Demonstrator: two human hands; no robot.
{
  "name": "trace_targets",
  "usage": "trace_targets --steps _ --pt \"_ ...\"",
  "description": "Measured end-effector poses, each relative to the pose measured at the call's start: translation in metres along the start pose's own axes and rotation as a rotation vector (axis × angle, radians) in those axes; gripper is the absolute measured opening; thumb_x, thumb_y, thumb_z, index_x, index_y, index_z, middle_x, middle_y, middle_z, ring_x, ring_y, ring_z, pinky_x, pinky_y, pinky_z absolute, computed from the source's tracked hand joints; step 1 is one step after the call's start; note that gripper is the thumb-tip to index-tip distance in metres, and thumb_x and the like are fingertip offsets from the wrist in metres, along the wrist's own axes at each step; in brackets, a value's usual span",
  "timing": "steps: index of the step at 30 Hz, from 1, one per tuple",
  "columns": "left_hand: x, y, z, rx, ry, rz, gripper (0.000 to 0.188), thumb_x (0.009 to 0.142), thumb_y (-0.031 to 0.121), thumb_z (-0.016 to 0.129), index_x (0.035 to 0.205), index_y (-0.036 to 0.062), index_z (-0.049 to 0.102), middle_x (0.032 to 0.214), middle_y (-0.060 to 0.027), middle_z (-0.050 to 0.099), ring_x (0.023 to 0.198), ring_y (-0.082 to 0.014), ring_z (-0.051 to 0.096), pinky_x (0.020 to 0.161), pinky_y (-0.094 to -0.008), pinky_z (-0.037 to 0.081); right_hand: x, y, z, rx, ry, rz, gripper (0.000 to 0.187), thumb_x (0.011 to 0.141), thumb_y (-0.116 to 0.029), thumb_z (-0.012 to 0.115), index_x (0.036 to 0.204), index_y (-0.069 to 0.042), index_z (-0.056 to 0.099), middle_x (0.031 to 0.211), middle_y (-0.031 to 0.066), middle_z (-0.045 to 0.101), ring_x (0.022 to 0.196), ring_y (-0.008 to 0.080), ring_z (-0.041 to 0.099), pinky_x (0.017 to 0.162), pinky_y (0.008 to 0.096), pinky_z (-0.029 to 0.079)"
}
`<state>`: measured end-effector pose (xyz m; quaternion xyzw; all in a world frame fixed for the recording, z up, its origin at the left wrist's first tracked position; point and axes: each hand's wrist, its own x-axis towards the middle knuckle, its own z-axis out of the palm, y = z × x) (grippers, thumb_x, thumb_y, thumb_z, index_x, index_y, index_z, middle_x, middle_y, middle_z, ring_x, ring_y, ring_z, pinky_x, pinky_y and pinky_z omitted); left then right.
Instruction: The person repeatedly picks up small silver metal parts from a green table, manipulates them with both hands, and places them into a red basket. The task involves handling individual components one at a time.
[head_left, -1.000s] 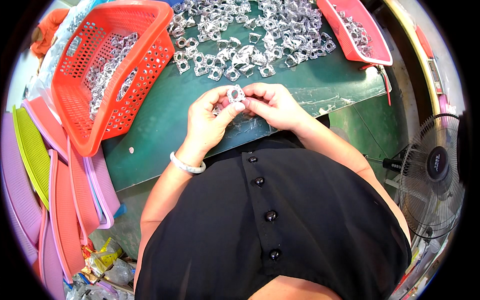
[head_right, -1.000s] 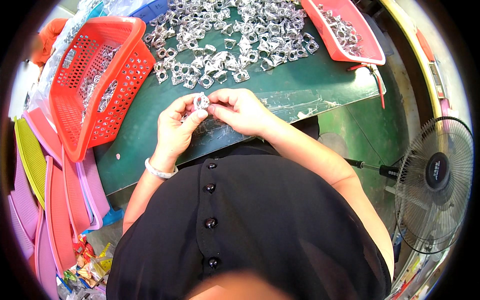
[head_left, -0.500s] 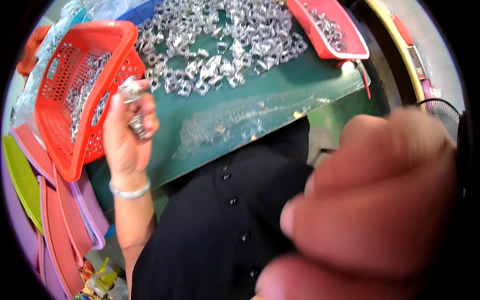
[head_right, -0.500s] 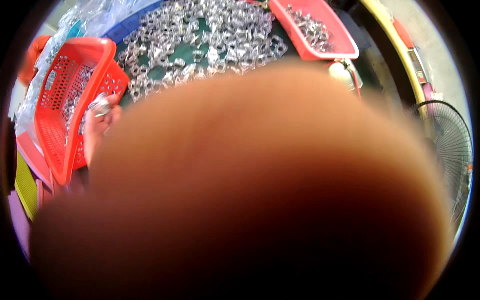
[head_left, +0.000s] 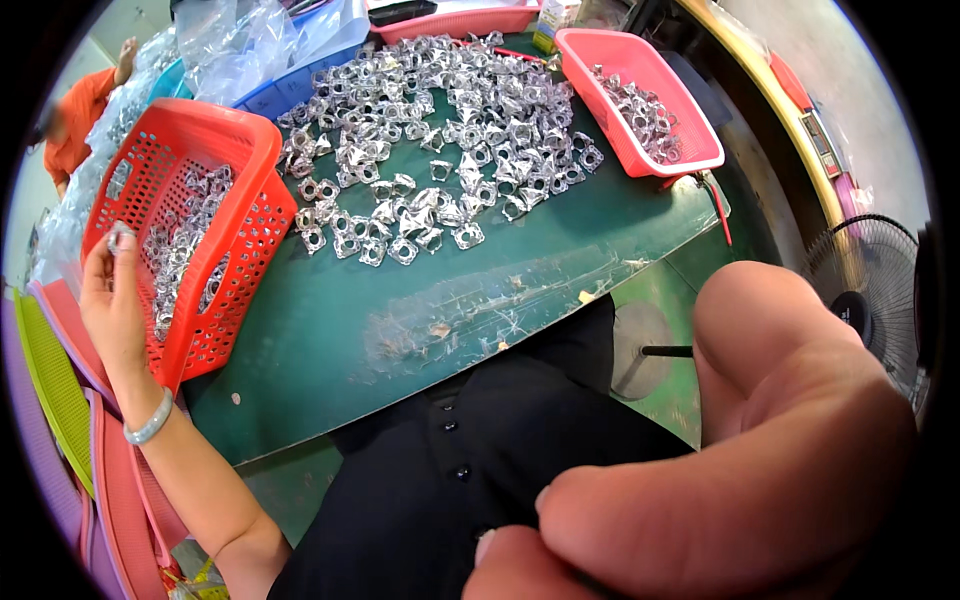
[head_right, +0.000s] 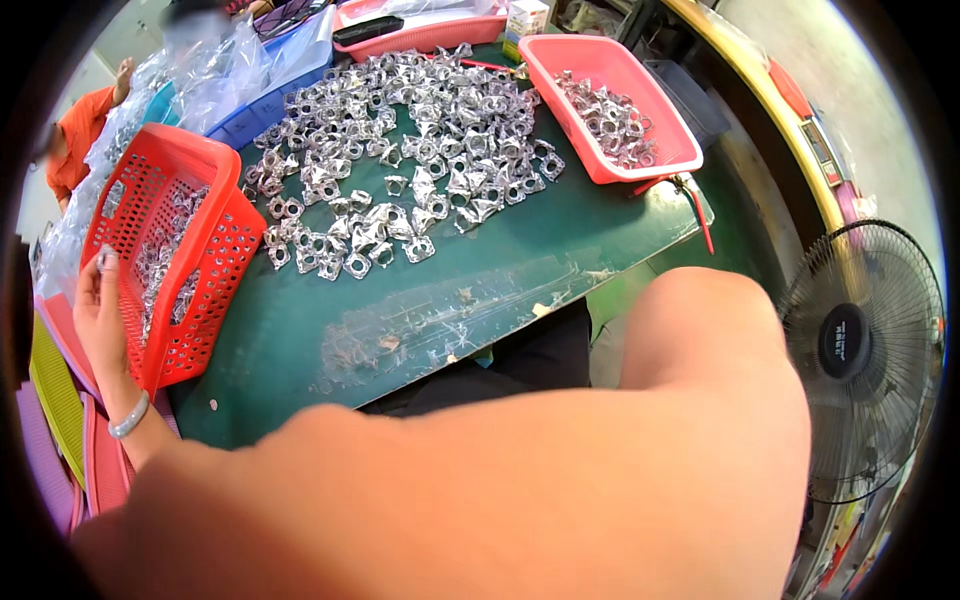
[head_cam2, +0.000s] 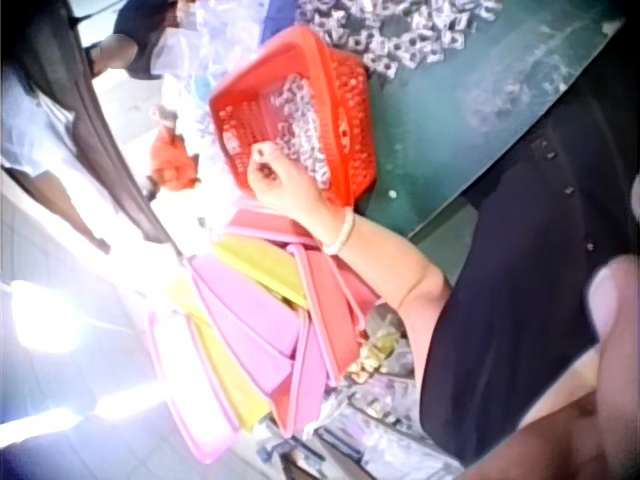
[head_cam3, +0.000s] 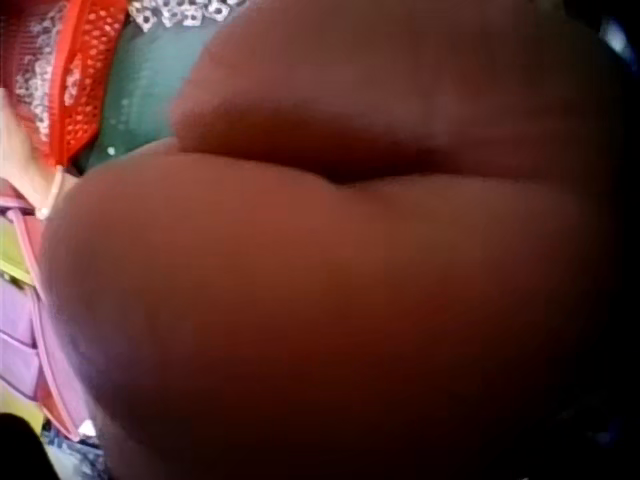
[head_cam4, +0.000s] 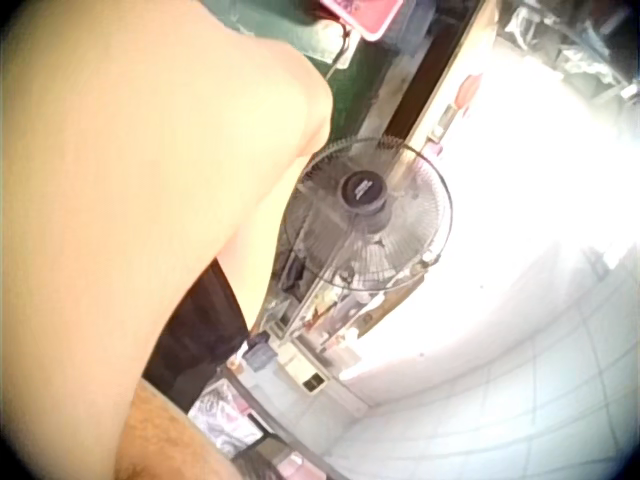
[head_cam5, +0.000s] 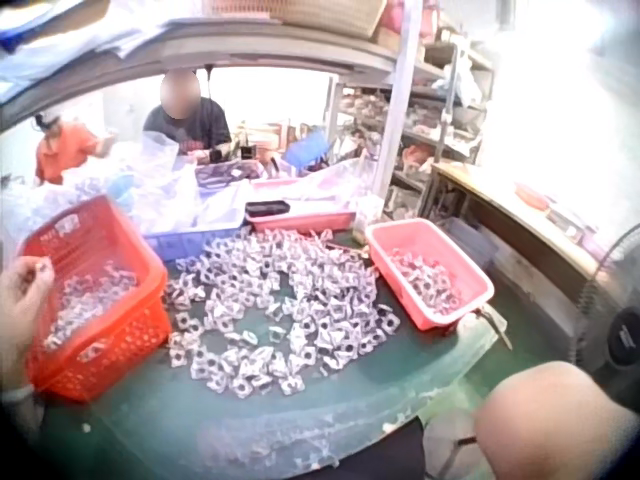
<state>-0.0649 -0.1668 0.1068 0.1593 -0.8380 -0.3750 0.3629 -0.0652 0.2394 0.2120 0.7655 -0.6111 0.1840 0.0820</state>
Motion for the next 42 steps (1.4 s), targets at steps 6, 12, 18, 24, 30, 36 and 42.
trace_targets --steps 6,12,18,24,30,36,42 --pt "-0.022 0.032 0.008 0.451 -0.006 0.305 0.032 0.085 0.011 0.06 0.114 -0.0024 0.056 0.108 -0.0153 0.058 0.106 -0.0235 0.053 0.09 -0.033 0.041 0.0 0.006 0.006 -0.06 -0.027 -0.039 0.011 0.068 -0.009 0.058 0.077 -0.004 0.054 0.073 0.0088 0.056 0.063 0.023 0.056 0.053 0.0314 0.047" --pt "-0.08 0.062 0.06 0.155 -0.439 0.456 0.027 0.077 0.0 0.062 0.104 -0.0021 0.058 0.087 -0.012 0.059 0.073 -0.0198 0.057 0.062 -0.0278 0.047 -0.001 0.008 0.001 -0.072 -0.049 -0.043 0.011 0.068 -0.009 0.058 0.076 -0.003 0.053 0.073 0.0085 0.055 0.064 0.0229 0.056 0.054 0.0309 0.048" --pt "-0.088 0.037 0.111 0.214 -0.696 0.253 0.033 0.078 0.003 0.061 0.11 0.0019 0.056 0.098 -0.0138 0.056 0.073 -0.0268 0.057 0.064 -0.0321 0.048 -0.002 0.005 0.002 -0.055 -0.066 -0.057 0.011 0.068 -0.01 0.057 0.076 -0.003 0.053 0.073 0.0082 0.053 0.064 0.0228 0.056 0.054 0.0305 0.048" --pt "-0.087 0.006 0.133 0.363 -0.809 0.358 0.042 0.079 0.006 0.058 0.12 0.0082 0.051 0.1 -0.0162 0.055 0.09 -0.0361 0.055 0.074 -0.0427 0.046 0.005 0.014 0.017 0.0 -0.123 -0.055 0.012 0.068 -0.01 0.056 0.076 -0.003 0.052 0.072 0.0079 0.052 0.065 0.0227 0.055 0.054 0.03 0.048" --pt "-0.089 -0.009 0.139 0.302 -0.684 0.387 0.028 0.076 0.008 0.062 0.103 0.0063 0.054 0.098 -0.0153 0.058 0.091 -0.0342 0.057 0.074 -0.0415 0.046 0.001 0.043 0.053 0.11 -0.363 0.196 0.012 0.068 -0.011 0.055 0.075 -0.002 0.052 0.072 0.0076 0.051 0.066 0.0225 0.055 0.054 0.0296 0.048" --pt "-0.09 -0.012 0.134 0.268 -0.646 0.35 0.018 0.075 0.011 0.065 0.091 0.0057 0.058 0.083 -0.0117 0.055 0.077 -0.0307 0.057 0.065 -0.0391 0.046 -0.024 0.071 0.11 0.269 -0.301 0.528 0.011 0.073 -0.009 0.058 0.081 -0.001 0.056 0.079 0.0145 0.059 0.08 0.033 0.06 0.07 0.039 0.049" --pt "-0.11 -0.004 0.128 -0.566 -0.717 -0.499 0.009 0.085 0.008 0.058 0.093 0.0032 0.058 0.079 -0.0046 0.059 0.067 -0.0136 0.058 0.059 -0.0244 0.047 -0.046 0.087 0.163 0.479 -0.017 0.734 0.021 0.079 -0.013 0.059 0.097 -0.002 0.058 0.091 0.0152 0.061 0.081 0.0318 0.06 0.068 0.0368 0.049"
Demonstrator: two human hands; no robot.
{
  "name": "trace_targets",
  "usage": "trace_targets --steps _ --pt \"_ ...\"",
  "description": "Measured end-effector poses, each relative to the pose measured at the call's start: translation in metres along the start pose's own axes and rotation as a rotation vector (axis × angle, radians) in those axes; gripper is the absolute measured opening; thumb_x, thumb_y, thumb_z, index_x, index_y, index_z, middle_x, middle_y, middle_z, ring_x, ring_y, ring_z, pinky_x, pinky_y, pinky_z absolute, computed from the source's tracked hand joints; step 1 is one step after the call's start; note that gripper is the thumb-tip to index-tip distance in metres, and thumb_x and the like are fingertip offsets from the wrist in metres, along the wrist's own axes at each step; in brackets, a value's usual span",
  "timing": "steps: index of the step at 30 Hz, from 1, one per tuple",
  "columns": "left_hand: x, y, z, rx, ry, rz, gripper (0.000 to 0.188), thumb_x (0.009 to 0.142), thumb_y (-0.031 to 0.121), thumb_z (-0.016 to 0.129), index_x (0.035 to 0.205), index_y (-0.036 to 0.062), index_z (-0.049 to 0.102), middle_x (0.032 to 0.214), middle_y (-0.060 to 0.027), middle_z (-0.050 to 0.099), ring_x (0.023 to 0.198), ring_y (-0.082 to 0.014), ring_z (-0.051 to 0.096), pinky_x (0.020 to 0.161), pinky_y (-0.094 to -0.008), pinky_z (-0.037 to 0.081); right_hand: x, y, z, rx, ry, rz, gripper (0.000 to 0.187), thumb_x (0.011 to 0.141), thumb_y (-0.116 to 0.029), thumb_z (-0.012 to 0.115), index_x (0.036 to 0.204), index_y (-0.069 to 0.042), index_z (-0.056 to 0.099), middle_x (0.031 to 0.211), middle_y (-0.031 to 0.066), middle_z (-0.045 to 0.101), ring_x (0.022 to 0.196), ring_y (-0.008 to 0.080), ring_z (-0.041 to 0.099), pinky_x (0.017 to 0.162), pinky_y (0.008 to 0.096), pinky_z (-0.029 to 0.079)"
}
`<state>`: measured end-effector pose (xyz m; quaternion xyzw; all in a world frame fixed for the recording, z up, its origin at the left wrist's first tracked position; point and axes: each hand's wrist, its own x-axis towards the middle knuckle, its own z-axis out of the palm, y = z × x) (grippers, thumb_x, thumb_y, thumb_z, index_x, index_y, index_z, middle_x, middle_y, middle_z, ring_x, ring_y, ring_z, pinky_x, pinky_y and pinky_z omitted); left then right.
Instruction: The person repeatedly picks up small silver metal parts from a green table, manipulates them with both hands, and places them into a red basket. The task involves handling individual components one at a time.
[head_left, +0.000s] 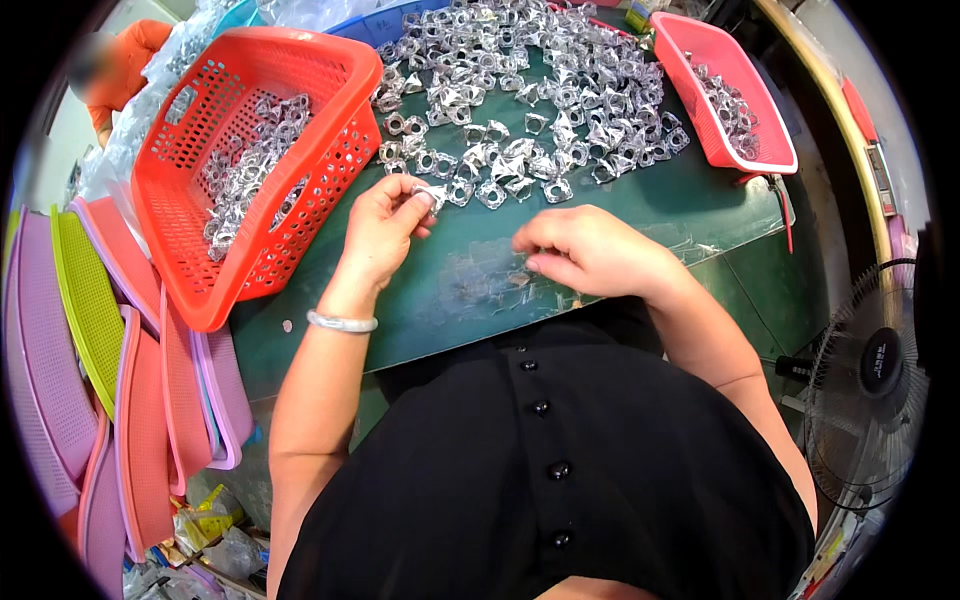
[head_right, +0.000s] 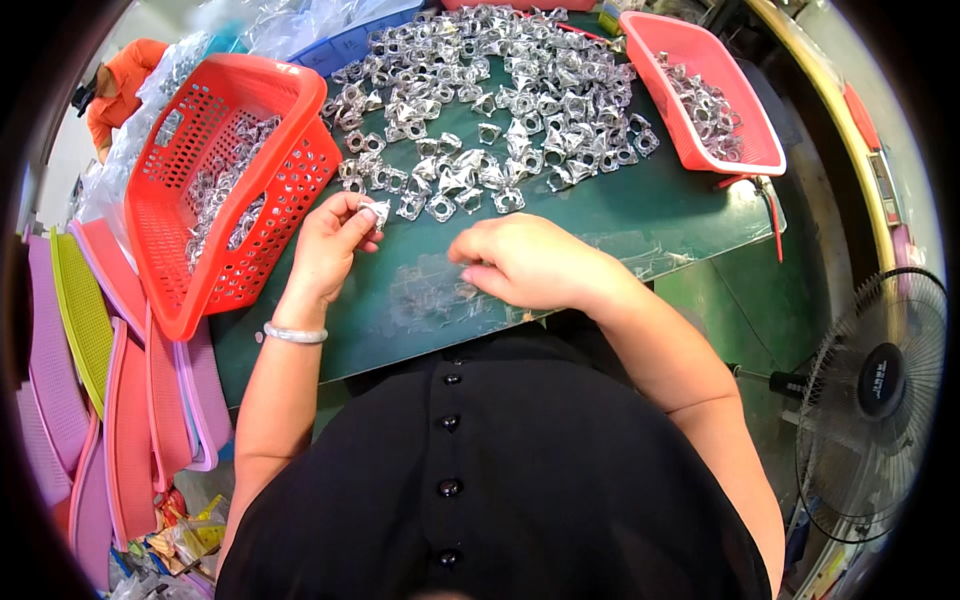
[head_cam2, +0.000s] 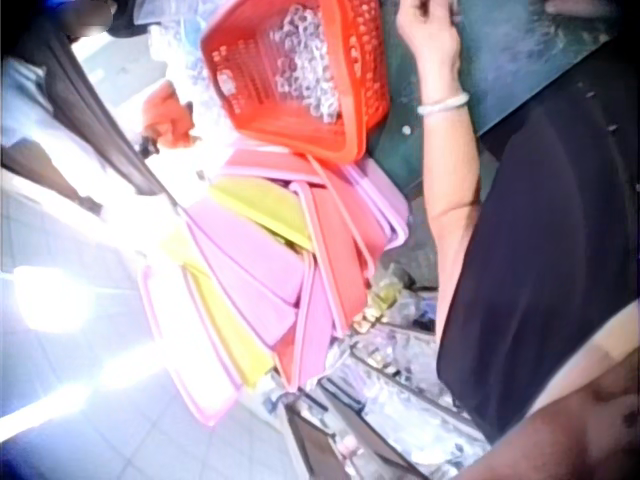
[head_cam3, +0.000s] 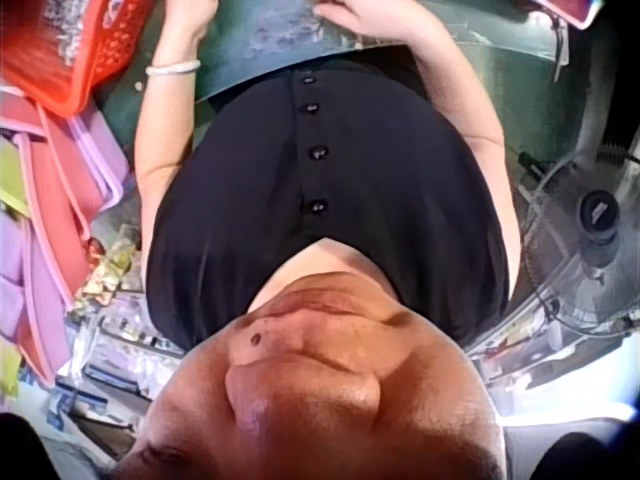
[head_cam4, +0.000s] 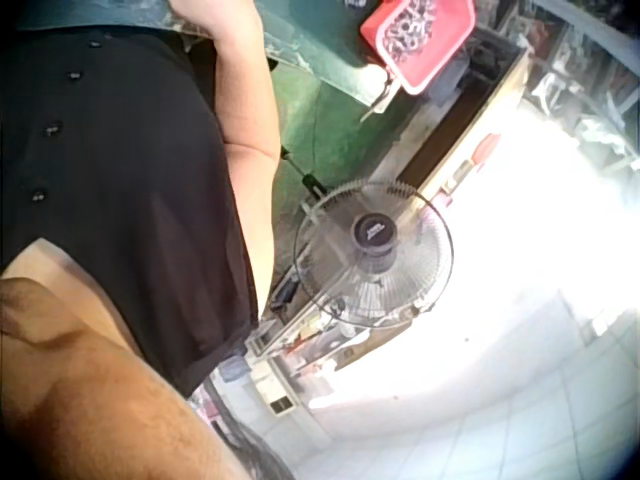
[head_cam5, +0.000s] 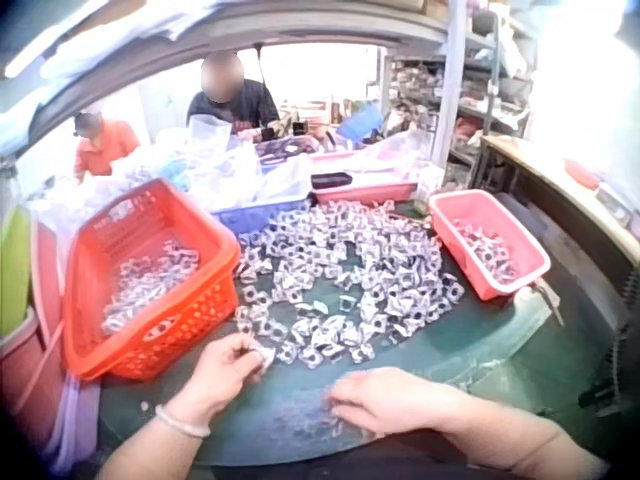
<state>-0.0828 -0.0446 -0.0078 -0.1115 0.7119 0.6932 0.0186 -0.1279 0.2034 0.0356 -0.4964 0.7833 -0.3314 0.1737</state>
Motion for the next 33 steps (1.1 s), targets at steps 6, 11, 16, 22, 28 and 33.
trace_targets --steps 6,11,16,22,28,33 --pt "-0.025 0.002 0.032 -0.766 -0.23 -0.23 0.015 0.087 0.007 0.053 0.101 0.0019 0.056 0.078 -0.0057 0.061 0.062 -0.0115 0.057 0.053 -0.0211 0.045 0.01 -0.001 0.028 0.334 0.362 0.017 0.028 0.08 -0.008 0.061 0.107 -0.002 0.056 0.09 0.0112 0.06 0.069 0.0171 0.058 0.059 0.0296 0.047" --pt "-0.029 0.004 0.035 -0.828 -0.324 -0.337 0.019 0.087 0.011 0.052 0.104 0.0022 0.057 0.074 -0.0027 0.059 0.059 -0.0096 0.053 0.055 -0.0217 0.043 0.011 -0.003 0.028 0.441 0.353 0.013 0.039 0.078 -0.002 0.063 0.115 -0.002 0.052 0.108 0.0077 0.055 0.081 0.0114 0.056 0.067 0.0247 0.046" --pt "-0.036 -0.002 0.048 -0.936 -0.319 -0.298 0.022 0.09 0.014 0.05 0.109 0.0039 0.053 0.088 -0.0026 0.055 0.07 -0.0098 0.054 0.061 -0.022 0.048 0.017 -0.004 0.038 0.359 0.447 -0.045 0.042 0.073 -0.009 0.068 0.112 -0.003 0.053 0.107 0.0084 0.054 0.086 0.0155 0.057 0.066 0.0286 0.048" --pt "-0.045 -0.001 0.073 -0.953 -0.14 -0.289 0.021 0.091 0.015 0.045 0.11 0.0072 0.052 0.08 0.0009 0.051 0.067 -0.0081 0.047 0.06 -0.0228 0.039 0.021 -0.007 0.046 0.162 0.64 -0.116 0.044 0.067 -0.009 0.072 0.106 -0.003 0.055 0.107 0.0115 0.055 0.095 0.0271 0.055 0.078 0.0332 0.046" --pt "-0.048 -0.001 0.07 -0.9 -0.227 -0.225 0.021 0.093 0.021 0.049 0.107 0.007 0.055 0.082 0.0007 0.054 0.068 -0.008 0.048 0.061 -0.0226 0.04 0.019 -0.003 0.039 0.11 0.606 -0.167 0.043 0.068 -0.006 0.072 0.109 -0.003 0.056 0.11 0.0122 0.056 0.099 0.0252 0.055 0.079 0.0325 0.046" --pt "-0.049 -0.007 0.069 -0.84 -0.207 -0.178 0.023 0.092 0.023 0.052 0.107 0.0062 0.058 0.085 0.0 0.057 0.068 -0.0067 0.049 0.06 -0.0215 0.041 0.019 -0.002 0.042 0.199 0.584 -0.153 0.037 0.069 -0.012 0.07 0.103 -0.003 0.057 0.104 0.0129 0.058 0.098 0.0291 0.055 0.083 0.0362 0.045"
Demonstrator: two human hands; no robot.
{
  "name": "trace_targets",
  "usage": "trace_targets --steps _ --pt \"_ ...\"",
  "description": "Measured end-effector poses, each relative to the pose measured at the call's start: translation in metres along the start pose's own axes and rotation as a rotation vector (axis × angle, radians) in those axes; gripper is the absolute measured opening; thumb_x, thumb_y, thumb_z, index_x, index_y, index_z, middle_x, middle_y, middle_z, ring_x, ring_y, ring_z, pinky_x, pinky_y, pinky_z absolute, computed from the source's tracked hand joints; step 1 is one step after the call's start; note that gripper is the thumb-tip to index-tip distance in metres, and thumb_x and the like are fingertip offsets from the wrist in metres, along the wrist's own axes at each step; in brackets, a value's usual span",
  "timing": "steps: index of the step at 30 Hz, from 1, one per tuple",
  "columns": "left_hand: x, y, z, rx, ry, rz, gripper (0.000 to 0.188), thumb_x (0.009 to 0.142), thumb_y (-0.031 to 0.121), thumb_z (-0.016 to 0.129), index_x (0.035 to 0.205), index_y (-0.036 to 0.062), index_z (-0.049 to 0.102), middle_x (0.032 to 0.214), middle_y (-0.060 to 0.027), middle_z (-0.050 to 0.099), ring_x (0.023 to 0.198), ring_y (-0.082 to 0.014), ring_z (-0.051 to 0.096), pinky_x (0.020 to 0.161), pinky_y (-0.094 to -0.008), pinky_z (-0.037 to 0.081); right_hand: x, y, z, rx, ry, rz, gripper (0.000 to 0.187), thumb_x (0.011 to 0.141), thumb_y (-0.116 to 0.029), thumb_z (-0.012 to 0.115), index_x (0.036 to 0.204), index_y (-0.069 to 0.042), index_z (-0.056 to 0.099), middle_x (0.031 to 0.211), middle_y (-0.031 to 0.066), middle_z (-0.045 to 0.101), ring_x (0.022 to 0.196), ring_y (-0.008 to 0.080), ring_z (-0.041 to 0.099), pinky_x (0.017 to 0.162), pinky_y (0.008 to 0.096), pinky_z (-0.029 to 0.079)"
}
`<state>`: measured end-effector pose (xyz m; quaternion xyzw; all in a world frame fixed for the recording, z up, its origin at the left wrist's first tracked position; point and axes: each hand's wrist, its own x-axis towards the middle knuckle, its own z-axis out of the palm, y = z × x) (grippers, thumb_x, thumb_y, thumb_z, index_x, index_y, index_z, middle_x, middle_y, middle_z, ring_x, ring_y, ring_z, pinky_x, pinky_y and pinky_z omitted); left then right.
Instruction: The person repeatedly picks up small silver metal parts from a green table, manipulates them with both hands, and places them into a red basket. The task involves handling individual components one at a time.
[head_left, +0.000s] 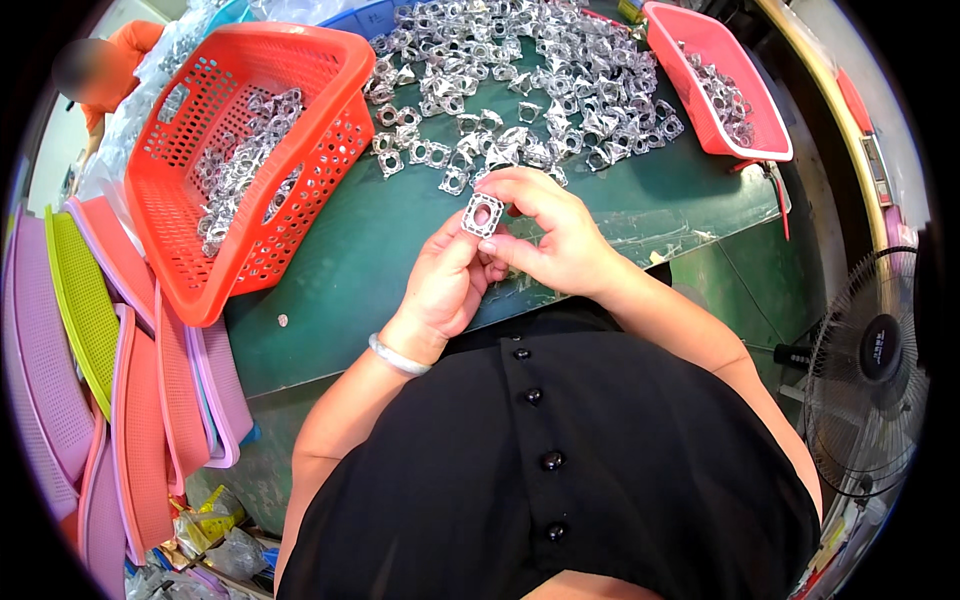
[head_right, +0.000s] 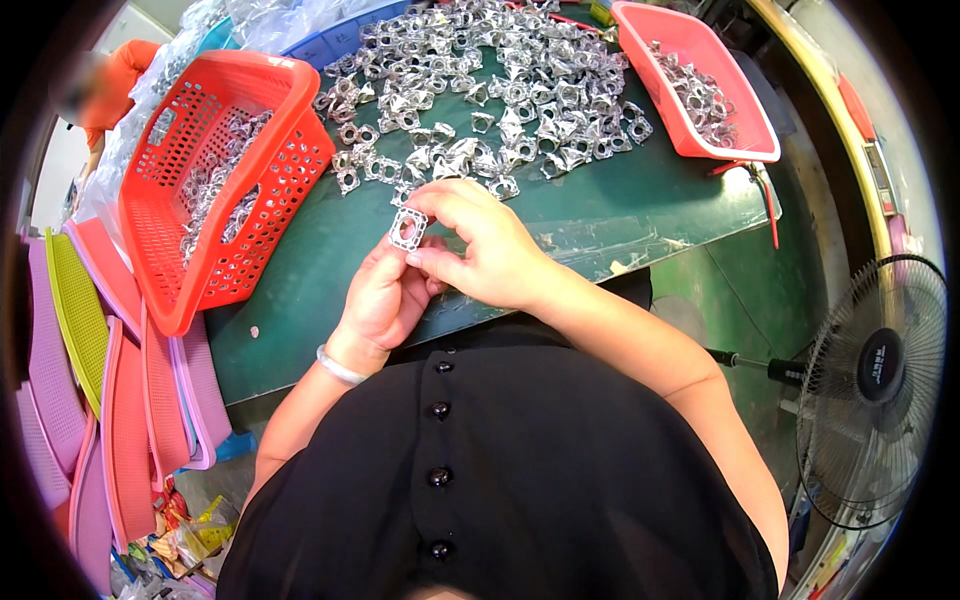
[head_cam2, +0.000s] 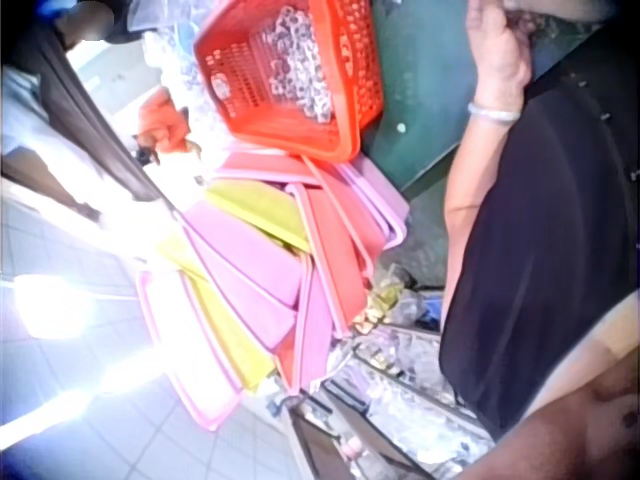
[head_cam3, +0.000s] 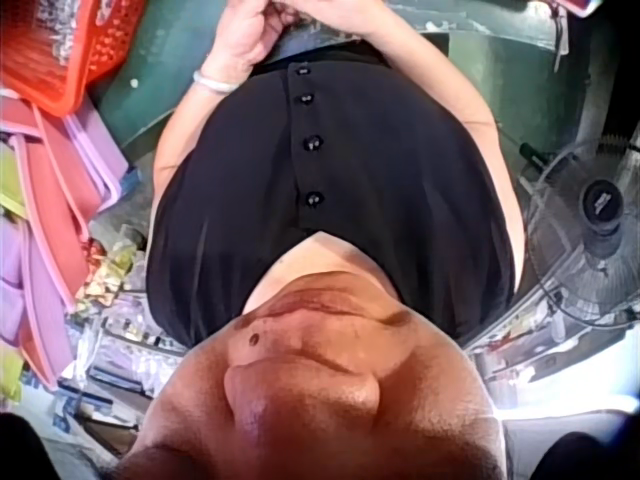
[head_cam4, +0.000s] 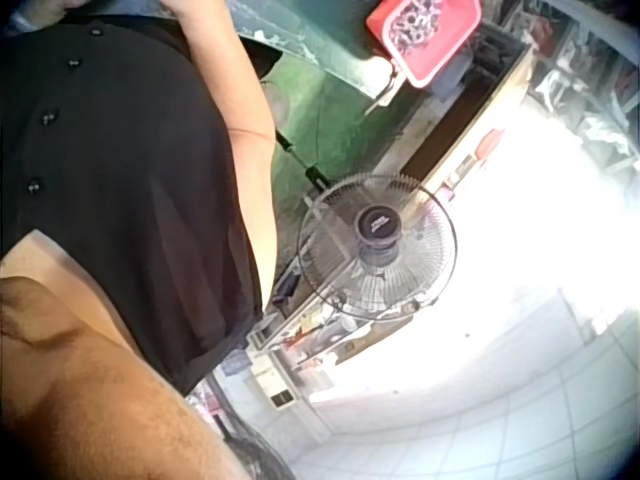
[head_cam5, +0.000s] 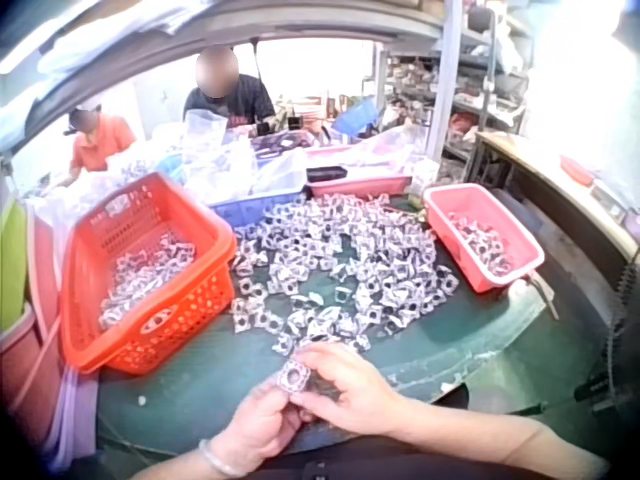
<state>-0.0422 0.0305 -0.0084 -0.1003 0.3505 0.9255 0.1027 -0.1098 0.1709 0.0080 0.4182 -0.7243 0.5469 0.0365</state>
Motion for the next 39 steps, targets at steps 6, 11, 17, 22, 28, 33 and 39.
trace_targets --steps 6,11,17,22,28,33,39 --pt "-0.002 -0.002 -0.003 0.067 0.009 0.043 0.026 0.091 0.013 0.051 0.115 0.0043 0.055 0.099 -0.0039 0.06 0.069 -0.0067 0.05 0.063 -0.0203 0.044 -0.001 0.003 -0.005 0.046 -0.059 0.006 0.04 0.07 -0.009 0.07 0.107 -0.003 0.056 0.107 0.0131 0.057 0.098 0.0261 0.055 0.08 0.0339 0.046" --pt "-0.006 0.01 -0.006 0.097 -0.084 0.01 0.029 0.089 0.005 0.047 0.117 0.0 0.052 0.1 -0.0065 0.06 0.074 -0.0086 0.054 0.066 -0.0224 0.045 -0.003 0.004 -0.012 0.092 -0.136 0.033 0.043 0.071 -0.002 0.068 0.113 -0.003 0.055 0.112 0.0122 0.055 0.098 0.0216 0.056 0.077 0.0302 0.048" --pt "-0.008 0.014 -0.008 0.035 -0.104 -0.012 0.031 0.092 0.024 0.046 0.11 0.0 0.052 0.089 -0.0054 0.059 0.076 -0.0125 0.055 0.069 -0.0263 0.046 -0.003 0.002 -0.014 0.108 -0.177 0.06 0.042 0.072 0.0 0.066 0.113 -0.002 0.055 0.112 0.0126 0.054 0.098 0.0211 0.055 0.076 0.0297 0.048" --pt "-0.005 0.014 -0.01 0.077 -0.16 -0.021 0.031 0.092 0.021 0.05 0.114 -0.0002 0.053 0.093 -0.0049 0.061 0.076 -0.0095 0.057 0.069 -0.0241 0.046 -0.003 0.001 -0.013 0.09 -0.184 0.042 0.043 0.073 -0.001 0.065 0.114 -0.002 0.054 0.113 0.0128 0.054 0.099 0.0218 0.055 0.078 0.0301 0.047" --pt "-0.005 0.015 -0.01 0.076 -0.164 -0.01 0.031 0.092 0.018 0.05 0.118 0.0009 0.051 0.102 -0.0083 0.061 0.084 -0.0116 0.059 0.073 -0.0251 0.048 -0.003 0.002 -0.013 0.046 -0.178 0.003 0.043 0.073 0.0 0.065 0.115 -0.002 0.055 0.115 0.0131 0.053 0.1 0.0223 0.055 0.082 0.0312 0.046" --pt "-0.005 0.013 -0.008 0.104 -0.153 0.056 0.033 0.091 0.013 0.052 0.122 0.0016 0.048 0.107 -0.0103 0.06 0.096 -0.0162 0.06 0.08 -0.0282 0.05 -0.004 0.003 -0.011 0.096 -0.165 0.024 0.045 0.072 0.001 0.064 0.116 -0.004 0.055 0.119 0.0132 0.051 0.101 0.022 0.055 0.081 0.0306 0.046" --pt "-0.006 0.014 -0.008 0.104 -0.116 0.115 0.033 0.09 0.009 0.053 0.121 0.0026 0.046 0.106 -0.0091 0.06 0.098 -0.0165 0.059 0.081 -0.0277 0.05 -0.006 0.004 -0.011 0.111 -0.161 0.044 0.044 0.073 0.001 0.064 0.116 -0.005 0.056 0.119 0.0127 0.05 0.099 0.0201 0.055 0.079 0.0288 0.047"
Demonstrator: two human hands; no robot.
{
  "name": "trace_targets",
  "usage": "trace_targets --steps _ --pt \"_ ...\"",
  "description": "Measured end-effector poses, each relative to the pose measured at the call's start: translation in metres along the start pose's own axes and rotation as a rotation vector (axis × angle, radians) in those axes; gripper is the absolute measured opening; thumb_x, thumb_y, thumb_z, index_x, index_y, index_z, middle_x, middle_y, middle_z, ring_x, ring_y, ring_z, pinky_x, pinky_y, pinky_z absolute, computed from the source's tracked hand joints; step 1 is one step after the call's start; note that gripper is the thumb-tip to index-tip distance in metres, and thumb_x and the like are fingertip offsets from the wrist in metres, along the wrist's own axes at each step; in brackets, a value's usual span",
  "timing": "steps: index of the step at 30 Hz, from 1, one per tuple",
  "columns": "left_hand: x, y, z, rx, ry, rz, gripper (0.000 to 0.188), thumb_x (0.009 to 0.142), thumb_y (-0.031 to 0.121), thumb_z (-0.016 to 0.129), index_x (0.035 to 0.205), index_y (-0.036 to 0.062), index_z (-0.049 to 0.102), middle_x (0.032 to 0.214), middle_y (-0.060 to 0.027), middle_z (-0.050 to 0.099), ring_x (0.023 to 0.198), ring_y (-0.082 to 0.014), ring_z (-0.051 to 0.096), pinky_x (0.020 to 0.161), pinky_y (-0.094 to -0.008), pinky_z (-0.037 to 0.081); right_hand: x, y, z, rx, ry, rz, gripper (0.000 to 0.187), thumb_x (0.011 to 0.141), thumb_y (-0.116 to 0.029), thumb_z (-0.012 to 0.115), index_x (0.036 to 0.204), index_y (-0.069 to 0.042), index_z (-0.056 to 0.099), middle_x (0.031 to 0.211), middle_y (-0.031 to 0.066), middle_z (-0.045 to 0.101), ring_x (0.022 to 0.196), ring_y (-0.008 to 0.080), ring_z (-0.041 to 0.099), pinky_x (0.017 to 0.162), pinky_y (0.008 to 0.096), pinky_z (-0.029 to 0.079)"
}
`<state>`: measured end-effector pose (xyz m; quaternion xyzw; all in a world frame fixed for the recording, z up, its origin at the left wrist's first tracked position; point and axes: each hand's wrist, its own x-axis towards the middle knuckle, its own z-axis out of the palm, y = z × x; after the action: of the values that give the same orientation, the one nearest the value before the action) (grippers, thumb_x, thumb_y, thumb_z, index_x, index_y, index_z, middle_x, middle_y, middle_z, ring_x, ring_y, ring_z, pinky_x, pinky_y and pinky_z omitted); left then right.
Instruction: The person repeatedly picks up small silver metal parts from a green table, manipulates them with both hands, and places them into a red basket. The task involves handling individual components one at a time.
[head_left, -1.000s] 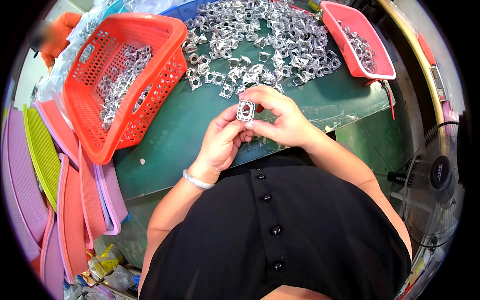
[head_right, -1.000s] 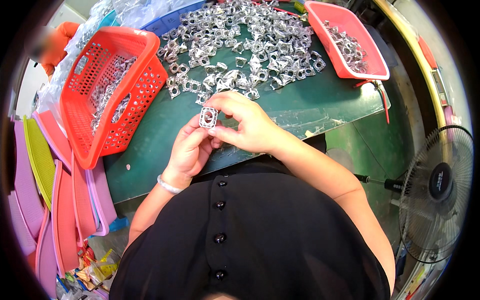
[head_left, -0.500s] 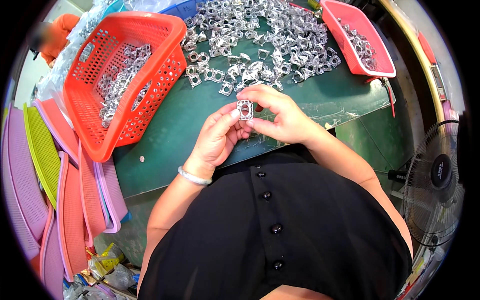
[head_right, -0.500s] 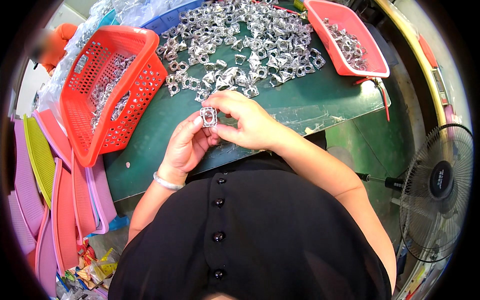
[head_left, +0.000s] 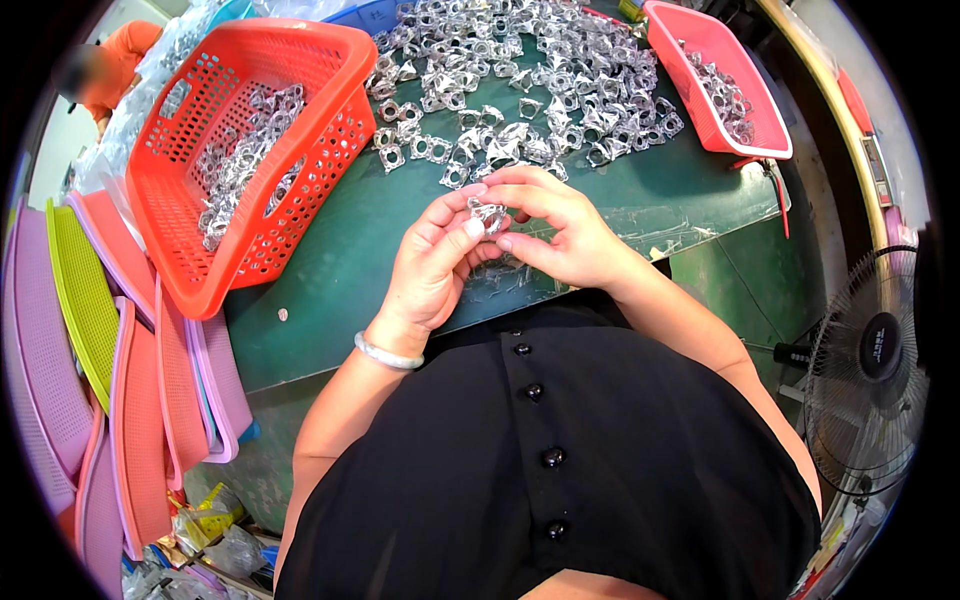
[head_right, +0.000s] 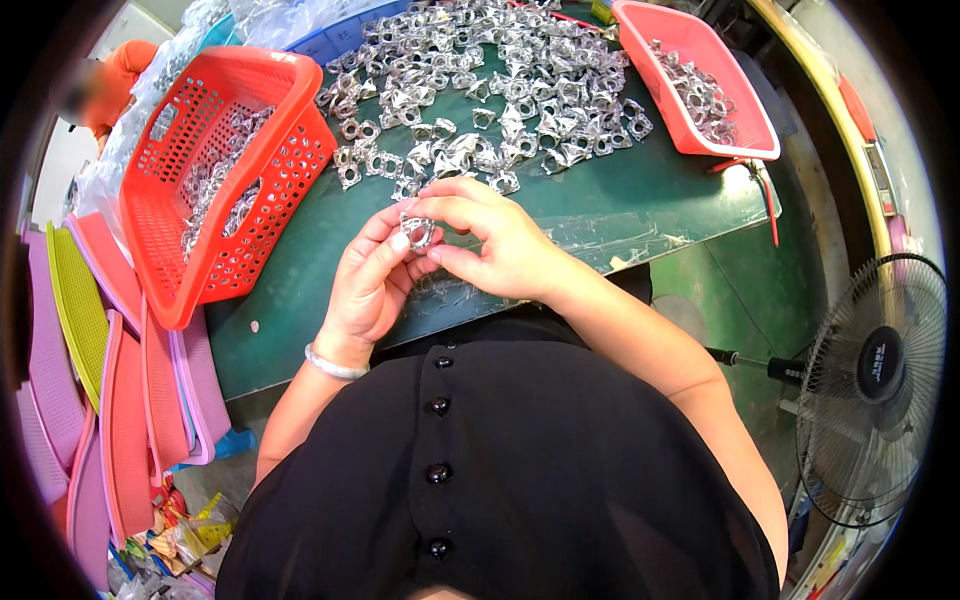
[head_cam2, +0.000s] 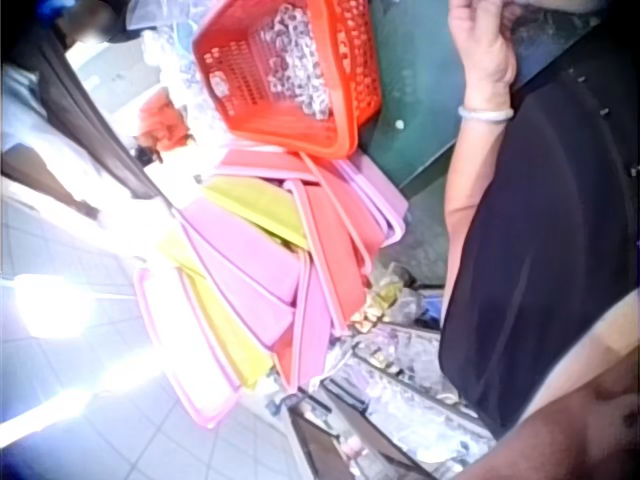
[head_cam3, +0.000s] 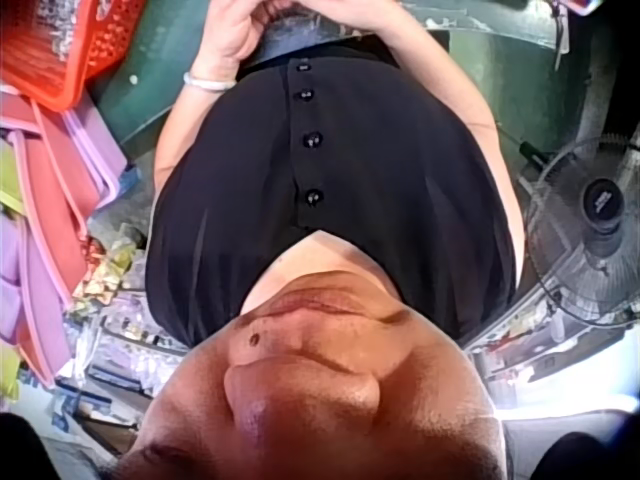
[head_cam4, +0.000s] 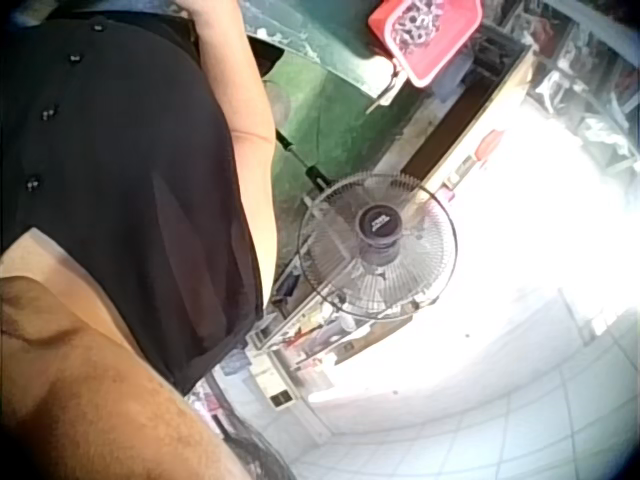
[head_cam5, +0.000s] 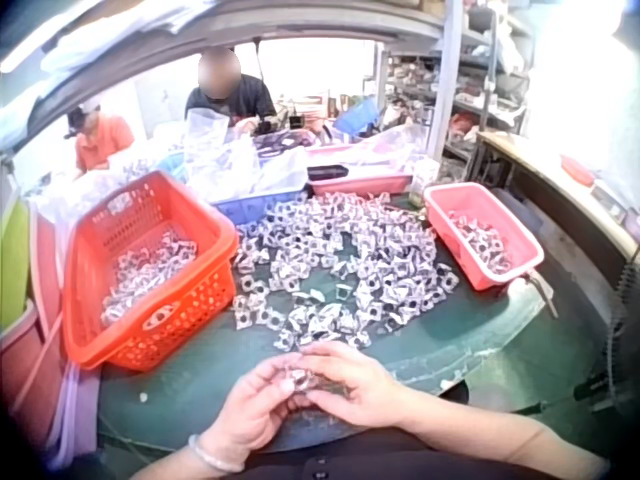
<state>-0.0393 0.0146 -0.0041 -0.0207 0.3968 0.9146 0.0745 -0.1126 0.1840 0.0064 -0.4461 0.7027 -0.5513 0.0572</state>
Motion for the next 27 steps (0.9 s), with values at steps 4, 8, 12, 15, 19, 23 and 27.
trace_targets --steps 4,8,12,15,19,23,27 --pt "0.0 0.001 0.0 0.025 0.038 -0.006 0.033 0.089 0.008 0.054 0.121 0.0025 0.046 0.105 -0.007 0.059 0.094 -0.0146 0.059 0.079 -0.0266 0.05 -0.002 0.0 0.002 0.027 0.032 -0.001 0.036 0.076 0.0 0.063 0.112 -0.004 0.059 0.113 0.0122 0.053 0.095 0.0196 0.057 0.077 0.0285 0.047" --pt "0.0 0.002 -0.002 0.036 0.043 -0.021 0.035 0.088 0.007 0.055 0.121 0.0023 0.046 0.103 -0.0058 0.059 0.089 -0.013 0.059 0.076 -0.0255 0.05 -0.002 0.0 0.002 0.029 0.095 -0.017 0.026 0.078 -0.005 0.063 0.104 -0.005 0.063 0.098 0.01 0.058 0.08 0.0165 0.059 0.068 0.0263 0.047" --pt "0.0 0.001 -0.002 0.073 0.05 -0.014 0.036 0.088 0.008 0.055 0.123 0.0026 0.046 0.102 -0.0052 0.059 0.089 -0.0122 0.059 0.076 -0.0244 0.049 -0.001 -0.001 0.001 0.092 0.096 0.032 0.018 0.08 -0.003 0.062 0.098 -0.003 0.064 0.089 0.0075 0.058 0.076 0.0136 0.058 0.066 0.0246 0.046" --pt "-0.001 0.0 -0.001 0.107 0.056 -0.006 0.037 0.088 0.007 0.056 0.123 0.0032 0.047 0.101 -0.0044 0.059 0.088 -0.0113 0.058 0.075 -0.0236 0.049 0.0 -0.003 0.003 0.187 0.108 0.074 0.014 0.08 -0.002 0.061 0.094 -0.002 0.064 0.085 0.006 0.058 0.075 0.0122 0.058 0.065 0.0237 0.046" --pt "-0.002 0.0 -0.001 0.169 0.059 0.015 0.039 0.087 0.007 0.055 0.124 0.0015 0.045 0.1 -0.005 0.06 0.086 -0.0114 0.058 0.075 -0.0242 0.049 0.0 -0.008 0.001 0.25 0.088 0.165 0.01 0.081 -0.002 0.061 0.091 -0.001 0.064 0.083 0.005 0.057 0.073 0.0105 0.057 0.064 0.0224 0.045" --pt "-0.002 0.001 0.0 0.278 0.064 0.05 0.04 0.087 0.008 0.056 0.125 0.0005 0.046 0.097 -0.0038 0.059 0.083 -0.0101 0.058 0.074 -0.0231 0.047 -0.001 -0.009 0.001 0.276 0.065 0.231 0.008 0.081 -0.002 0.06 0.089 0.0 0.063 0.083 0.0033 0.056 0.073 0.0079 0.055 0.063 0.0213 0.044" --pt "-0.003 0.003 0.003 0.358 0.107 0.051 0.036 0.085 0.004 0.058 0.121 0.0015 0.052 0.091 0.0006 0.057 0.08 -0.0054 0.053 0.071 -0.0193 0.044 -0.003 -0.006 0.006 0.452 0.084 0.323 0.008 0.082 -0.005 0.06 0.087 0.001 0.062 0.082 0.001 0.056 0.072 0.0052 0.053 0.061 0.0202 0.042"
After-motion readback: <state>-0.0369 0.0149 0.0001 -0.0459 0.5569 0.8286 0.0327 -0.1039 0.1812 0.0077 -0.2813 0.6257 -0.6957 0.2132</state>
